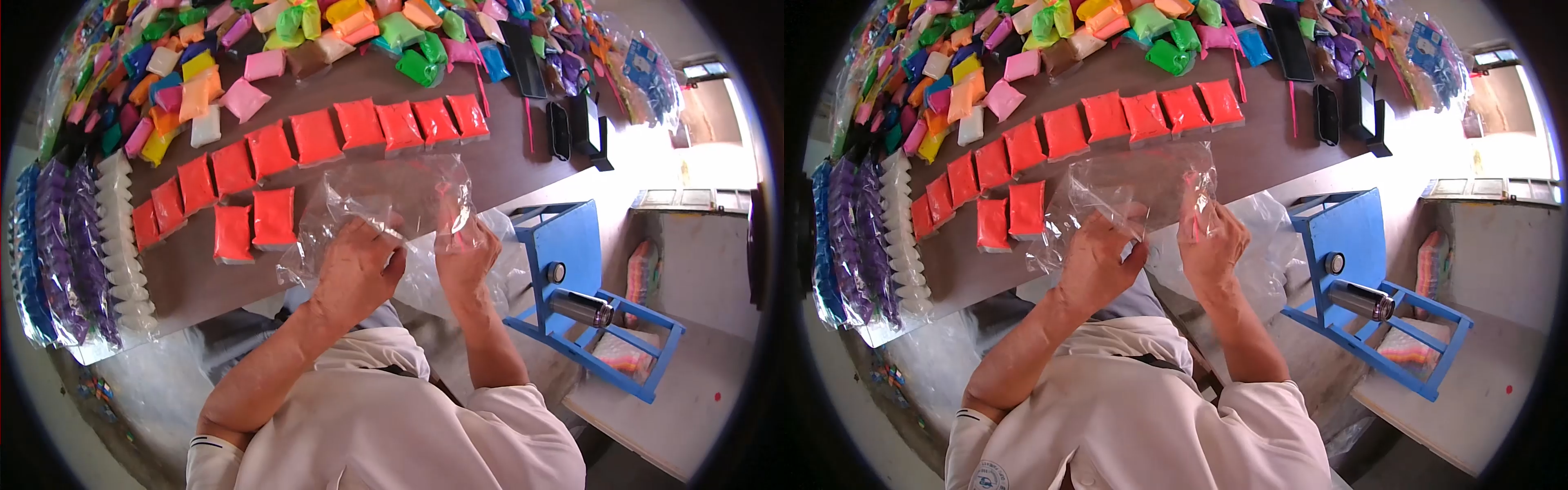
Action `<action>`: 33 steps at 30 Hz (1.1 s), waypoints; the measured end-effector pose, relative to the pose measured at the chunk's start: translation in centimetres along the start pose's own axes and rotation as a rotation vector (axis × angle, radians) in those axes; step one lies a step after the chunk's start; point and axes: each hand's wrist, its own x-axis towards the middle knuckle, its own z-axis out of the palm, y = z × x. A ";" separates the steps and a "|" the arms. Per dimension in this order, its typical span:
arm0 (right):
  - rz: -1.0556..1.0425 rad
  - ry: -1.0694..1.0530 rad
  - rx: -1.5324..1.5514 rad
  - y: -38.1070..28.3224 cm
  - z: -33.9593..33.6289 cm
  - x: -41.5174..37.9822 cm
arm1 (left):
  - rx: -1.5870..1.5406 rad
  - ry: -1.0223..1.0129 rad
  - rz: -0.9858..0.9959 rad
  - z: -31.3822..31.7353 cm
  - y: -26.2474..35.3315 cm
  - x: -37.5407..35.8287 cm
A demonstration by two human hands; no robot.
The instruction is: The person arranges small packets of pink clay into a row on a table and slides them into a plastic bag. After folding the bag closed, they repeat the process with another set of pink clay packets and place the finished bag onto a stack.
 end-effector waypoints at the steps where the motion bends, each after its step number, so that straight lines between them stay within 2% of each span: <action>1: -0.019 0.036 -0.036 -0.1 -0.4 0.3 | -0.001 0.001 0.004 -0.1 0.1 0.2; 4: -0.007 0.006 0.083 -1.1 -0.7 0.0 | 0.022 -0.037 -0.022 -0.2 0.3 0.2; 7: -0.013 -0.007 0.052 0.1 -0.3 0.5 | 0.047 -0.057 -0.052 -0.1 0.3 0.2; 9: -0.035 -0.028 0.052 -0.5 -0.4 0.0 | 0.022 0.050 0.011 0.0 0.5 0.5; 11: -0.055 -0.049 0.051 -0.3 -0.3 0.0 | 0.045 0.021 0.008 -0.1 0.3 0.2; 14: 0.037 0.018 0.100 0.4 -0.3 0.6 | 0.058 0.012 0.005 0.2 0.2 0.1; 16: -0.002 -0.154 0.156 -0.9 -0.9 0.1 | 0.048 0.027 0.004 0.3 0.2 0.2; 17: -0.113 -0.049 0.115 0.5 0.0 -0.4 | 0.050 0.028 0.000 0.2 0.2 0.2; 25: -0.094 -0.026 0.141 0.3 -0.6 0.7 | 0.052 0.062 0.026 0.2 0.0 0.0; 26: -0.108 -0.004 0.155 0.4 -0.7 0.8 | 0.064 0.019 -0.003 0.2 0.1 0.0; 28: -0.108 -0.037 0.189 0.9 -0.3 0.0 | 0.073 -0.025 -0.034 0.0 0.4 0.2; 31: -0.107 -0.069 0.180 1.0 -0.4 0.0 | 0.041 0.024 -0.009 -0.2 0.7 0.4; 33: -0.142 -0.056 0.028 0.7 -0.9 0.7 | 0.062 0.033 0.019 0.0 0.6 0.4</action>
